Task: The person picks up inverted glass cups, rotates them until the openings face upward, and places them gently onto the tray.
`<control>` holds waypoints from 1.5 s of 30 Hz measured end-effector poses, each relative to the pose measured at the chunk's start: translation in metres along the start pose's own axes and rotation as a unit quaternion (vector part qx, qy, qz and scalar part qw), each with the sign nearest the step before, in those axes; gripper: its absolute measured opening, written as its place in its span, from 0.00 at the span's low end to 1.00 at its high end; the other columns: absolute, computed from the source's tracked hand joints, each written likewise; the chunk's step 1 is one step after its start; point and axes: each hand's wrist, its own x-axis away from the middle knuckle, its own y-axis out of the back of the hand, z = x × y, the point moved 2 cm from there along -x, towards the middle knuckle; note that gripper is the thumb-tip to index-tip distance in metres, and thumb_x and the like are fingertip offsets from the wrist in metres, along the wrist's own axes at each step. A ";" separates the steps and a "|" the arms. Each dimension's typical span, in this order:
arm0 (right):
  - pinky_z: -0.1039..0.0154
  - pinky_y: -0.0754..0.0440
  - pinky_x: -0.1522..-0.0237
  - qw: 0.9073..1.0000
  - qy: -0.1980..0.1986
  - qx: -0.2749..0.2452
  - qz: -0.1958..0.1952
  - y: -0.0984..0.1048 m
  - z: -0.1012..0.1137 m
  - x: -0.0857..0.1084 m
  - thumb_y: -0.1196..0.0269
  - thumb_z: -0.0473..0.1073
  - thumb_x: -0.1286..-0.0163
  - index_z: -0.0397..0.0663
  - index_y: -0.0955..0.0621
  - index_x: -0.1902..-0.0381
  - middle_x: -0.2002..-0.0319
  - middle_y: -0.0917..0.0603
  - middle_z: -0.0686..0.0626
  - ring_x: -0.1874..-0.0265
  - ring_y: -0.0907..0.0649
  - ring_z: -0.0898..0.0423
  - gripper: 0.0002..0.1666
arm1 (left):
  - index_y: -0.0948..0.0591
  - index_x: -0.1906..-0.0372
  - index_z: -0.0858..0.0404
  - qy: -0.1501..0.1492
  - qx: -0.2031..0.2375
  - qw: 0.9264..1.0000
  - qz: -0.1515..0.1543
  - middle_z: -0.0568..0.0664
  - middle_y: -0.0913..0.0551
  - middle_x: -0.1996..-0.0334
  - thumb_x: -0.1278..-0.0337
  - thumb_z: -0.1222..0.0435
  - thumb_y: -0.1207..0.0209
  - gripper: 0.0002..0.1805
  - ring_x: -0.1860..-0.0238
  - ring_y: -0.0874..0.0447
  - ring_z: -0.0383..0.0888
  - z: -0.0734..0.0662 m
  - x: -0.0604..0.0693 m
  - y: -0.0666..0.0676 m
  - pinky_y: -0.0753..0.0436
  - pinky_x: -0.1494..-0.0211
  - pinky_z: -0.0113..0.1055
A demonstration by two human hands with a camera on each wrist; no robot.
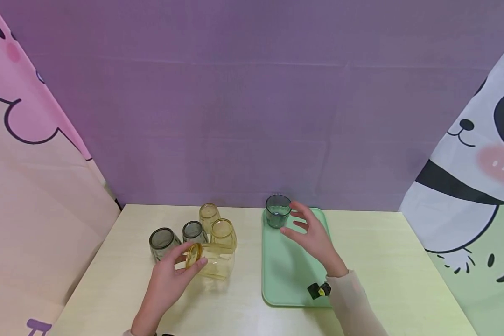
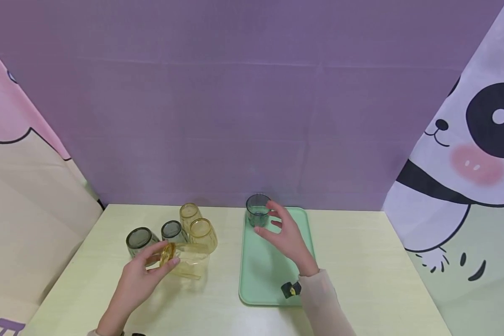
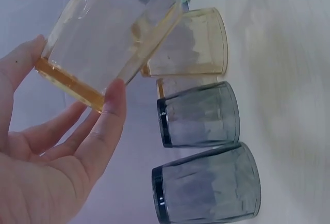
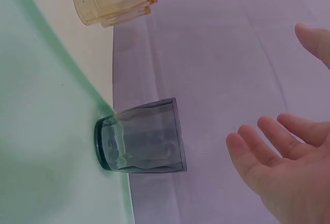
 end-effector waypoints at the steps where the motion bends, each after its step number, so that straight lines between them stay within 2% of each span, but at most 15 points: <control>1: 0.42 0.28 0.36 1.000 -0.002 -0.005 0.002 -0.001 -0.001 0.001 0.27 0.42 0.37 0.48 0.32 0.28 0.33 0.29 0.46 0.35 0.30 0.34 0.42 | 0.24 0.35 0.65 0.005 0.006 1.000 -0.001 0.60 0.25 0.38 0.44 0.48 0.30 0.37 0.43 0.21 0.59 0.000 0.000 -0.001 0.14 0.54 0.37; 4: 0.43 0.29 0.35 1.000 -0.004 -0.020 0.009 -0.003 -0.001 0.004 0.27 0.42 0.36 0.48 0.31 0.29 0.32 0.29 0.46 0.34 0.30 0.36 0.40 | 0.25 0.34 0.63 0.025 0.024 0.999 -0.004 0.58 0.25 0.38 0.44 0.48 0.29 0.37 0.42 0.22 0.57 0.001 0.000 -0.002 0.14 0.53 0.37; 9: 0.46 0.29 0.34 0.999 0.003 -0.029 0.013 -0.006 0.001 0.011 0.27 0.41 0.36 0.50 0.32 0.29 0.32 0.29 0.49 0.34 0.28 0.45 0.41 | 0.25 0.34 0.61 0.046 0.045 0.998 -0.005 0.54 0.25 0.37 0.44 0.46 0.30 0.37 0.41 0.23 0.54 0.002 0.001 -0.004 0.15 0.50 0.38; 15: 0.47 0.29 0.34 0.999 0.028 -0.034 0.019 -0.010 0.009 0.017 0.27 0.37 0.37 0.49 0.32 0.28 0.31 0.30 0.50 0.33 0.29 0.46 0.42 | 0.25 0.34 0.60 0.051 0.052 0.997 -0.006 0.53 0.25 0.35 0.44 0.44 0.32 0.38 0.41 0.23 0.53 0.002 0.000 -0.005 0.16 0.50 0.35; 21: 0.43 0.31 0.34 0.998 0.041 -0.048 0.023 -0.013 0.015 0.024 0.29 0.33 0.37 0.47 0.33 0.28 0.31 0.30 0.48 0.33 0.30 0.46 0.42 | 0.24 0.35 0.62 0.042 0.083 0.996 -0.013 0.57 0.24 0.39 0.41 0.49 0.31 0.34 0.42 0.21 0.54 0.001 0.000 -0.007 0.18 0.53 0.28; 24: 0.42 0.31 0.34 0.997 0.042 -0.053 0.023 -0.014 0.017 0.026 0.29 0.30 0.37 0.46 0.33 0.28 0.30 0.31 0.47 0.33 0.30 0.46 0.42 | 0.24 0.35 0.63 0.042 0.100 0.994 -0.016 0.58 0.23 0.40 0.40 0.52 0.31 0.33 0.43 0.20 0.54 0.001 0.001 -0.008 0.18 0.53 0.27; 27: 0.40 0.31 0.34 0.997 0.044 -0.054 0.022 -0.015 0.017 0.027 0.30 0.27 0.38 0.40 0.34 0.28 0.30 0.31 0.44 0.33 0.30 0.43 0.43 | 0.25 0.35 0.65 0.046 0.131 0.990 -0.015 0.59 0.23 0.41 0.38 0.55 0.32 0.31 0.45 0.19 0.52 0.001 0.001 -0.010 0.16 0.54 0.30; 30: 0.37 0.32 0.35 0.997 0.046 -0.054 0.021 -0.016 0.018 0.027 0.31 0.23 0.40 0.34 0.35 0.29 0.31 0.31 0.41 0.34 0.31 0.38 0.43 | 0.26 0.35 0.67 0.052 0.164 0.985 -0.013 0.61 0.23 0.41 0.37 0.59 0.32 0.30 0.48 0.17 0.43 0.001 0.001 -0.011 0.14 0.54 0.33; 34: 0.40 0.32 0.34 0.996 0.054 -0.059 0.024 -0.017 0.020 0.030 0.30 0.26 0.39 0.39 0.34 0.28 0.31 0.31 0.44 0.34 0.30 0.40 0.43 | 0.27 0.34 0.68 0.063 0.198 0.978 -0.008 0.62 0.24 0.40 0.36 0.60 0.33 0.29 0.51 0.17 0.34 0.001 0.000 -0.012 0.14 0.53 0.34; 37: 0.43 0.31 0.33 0.996 0.062 -0.061 0.029 -0.017 0.022 0.032 0.29 0.29 0.38 0.42 0.33 0.28 0.31 0.31 0.47 0.34 0.29 0.43 0.43 | 0.28 0.33 0.69 0.072 0.229 0.971 -0.005 0.64 0.25 0.40 0.34 0.63 0.35 0.29 0.51 0.17 0.35 0.001 0.000 -0.012 0.14 0.52 0.35; 45: 0.41 0.32 0.34 0.994 0.077 -0.068 0.035 -0.019 0.028 0.034 0.30 0.27 0.38 0.40 0.35 0.27 0.30 0.32 0.44 0.34 0.30 0.43 0.44 | 0.31 0.31 0.71 0.077 0.287 0.955 0.007 0.67 0.26 0.40 0.30 0.67 0.40 0.27 0.51 0.16 0.42 -0.001 0.000 -0.015 0.14 0.52 0.40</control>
